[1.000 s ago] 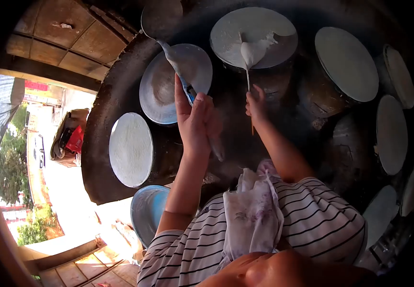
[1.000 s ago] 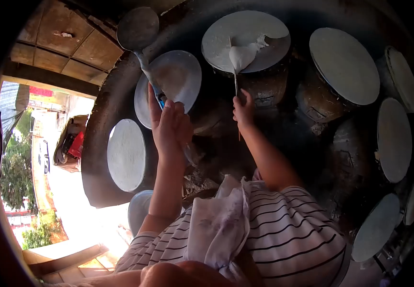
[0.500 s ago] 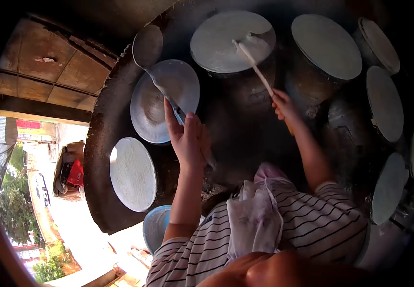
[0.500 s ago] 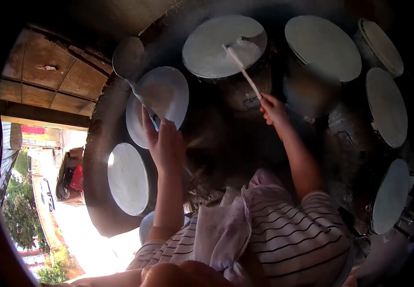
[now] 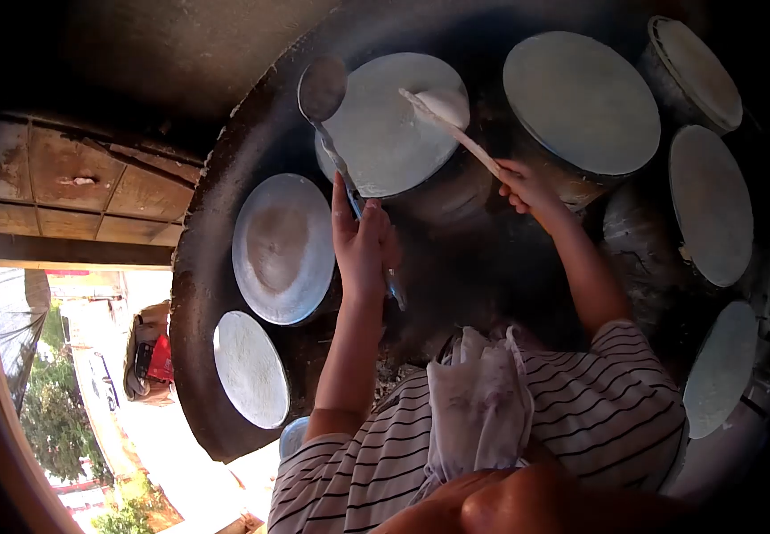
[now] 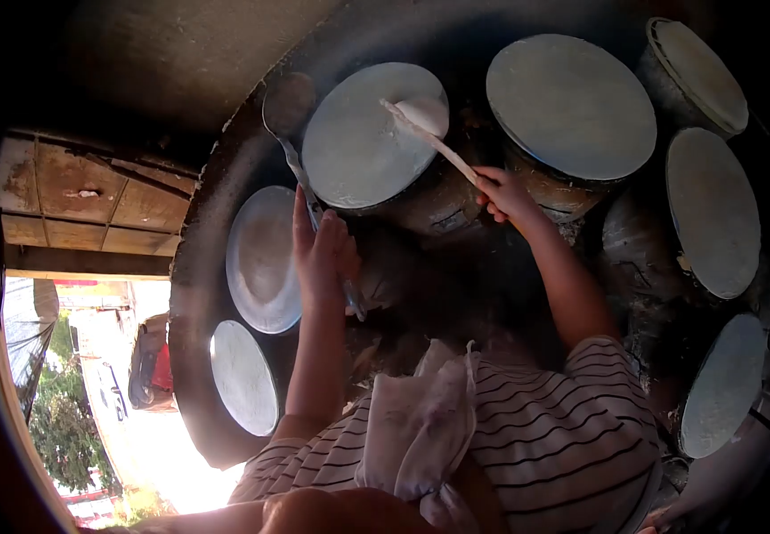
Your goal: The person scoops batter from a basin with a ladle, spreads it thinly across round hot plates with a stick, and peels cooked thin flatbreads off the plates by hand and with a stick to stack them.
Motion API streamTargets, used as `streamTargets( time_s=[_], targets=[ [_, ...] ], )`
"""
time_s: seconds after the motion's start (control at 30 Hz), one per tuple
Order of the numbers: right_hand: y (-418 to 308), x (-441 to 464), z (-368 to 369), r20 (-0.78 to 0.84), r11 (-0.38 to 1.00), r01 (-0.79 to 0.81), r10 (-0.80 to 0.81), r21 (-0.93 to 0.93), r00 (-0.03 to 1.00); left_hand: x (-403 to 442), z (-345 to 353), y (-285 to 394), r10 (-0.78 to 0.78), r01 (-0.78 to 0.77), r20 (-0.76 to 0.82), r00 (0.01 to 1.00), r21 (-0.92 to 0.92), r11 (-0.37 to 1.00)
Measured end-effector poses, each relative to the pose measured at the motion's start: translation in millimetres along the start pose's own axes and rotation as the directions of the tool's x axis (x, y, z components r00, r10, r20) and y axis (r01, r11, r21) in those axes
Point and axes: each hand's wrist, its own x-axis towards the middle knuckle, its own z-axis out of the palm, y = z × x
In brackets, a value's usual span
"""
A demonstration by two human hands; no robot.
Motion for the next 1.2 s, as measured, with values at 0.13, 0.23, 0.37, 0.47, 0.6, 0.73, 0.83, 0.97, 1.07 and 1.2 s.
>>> streamTargets(
  time_s=[0.13,0.23,0.37,0.47,0.6,0.73,0.83,0.97,1.07,1.2],
  targets=[
    [-32.6,34.0,22.8,0.023,0.593,0.439,-0.578,-0.675,0.816,41.0,42.1,-25.2,-0.146,0.149,0.044,0.988,-0.084,0.985],
    [-47.4,-22.8,-17.5,-0.15,0.636,0.177,-0.426,-0.751,0.892,49.7,14.9,-14.4,-0.281,0.381,0.345,0.895,-0.266,0.885],
    [-6.0,15.0,-26.1,-0.149,0.566,0.201,-0.511,-0.8,0.847,95.5,26.9,-24.7,-0.37,0.702,0.612,0.699,-0.489,0.518],
    [-41.7,19.7,-18.9,-0.027,0.502,0.243,-0.471,-0.83,0.882,130.4,31.4,-22.8,-0.416,0.826,0.726,0.547,-0.549,0.128],
    [-6.5,59.1,-58.7,-0.038,0.544,0.435,-0.654,-0.718,0.755,128.5,13.1,1.3,-0.527,0.779,0.625,0.576,-0.616,0.12],
    [-38.3,41.6,-26.6,0.136,0.477,0.437,-0.543,-0.762,0.829,136.7,26.4,-17.6,-0.508,0.679,0.521,0.686,-0.71,0.187],
    [-23.6,21.3,-26.6,-0.049,0.718,0.353,-0.474,-0.6,0.879,142.7,18.5,-19.3,-0.463,0.692,0.537,0.705,-0.664,0.284],
    [20.7,-14.2,27.5,-0.158,0.917,0.154,-0.225,-0.369,0.961,105.4,26.1,-65.6,-0.531,0.478,0.184,0.827,-0.728,0.492],
    [22.7,3.6,64.3,-0.082,0.861,0.319,-0.379,-0.397,0.922,84.6,55.5,-109.2,-0.465,0.325,0.064,0.883,-0.798,0.508],
    [-13.2,-6.0,60.1,0.009,0.567,0.482,-0.641,-0.667,0.767,75.4,26.7,-70.5,-0.225,0.439,0.554,0.802,-0.801,-0.406]
  ],
)
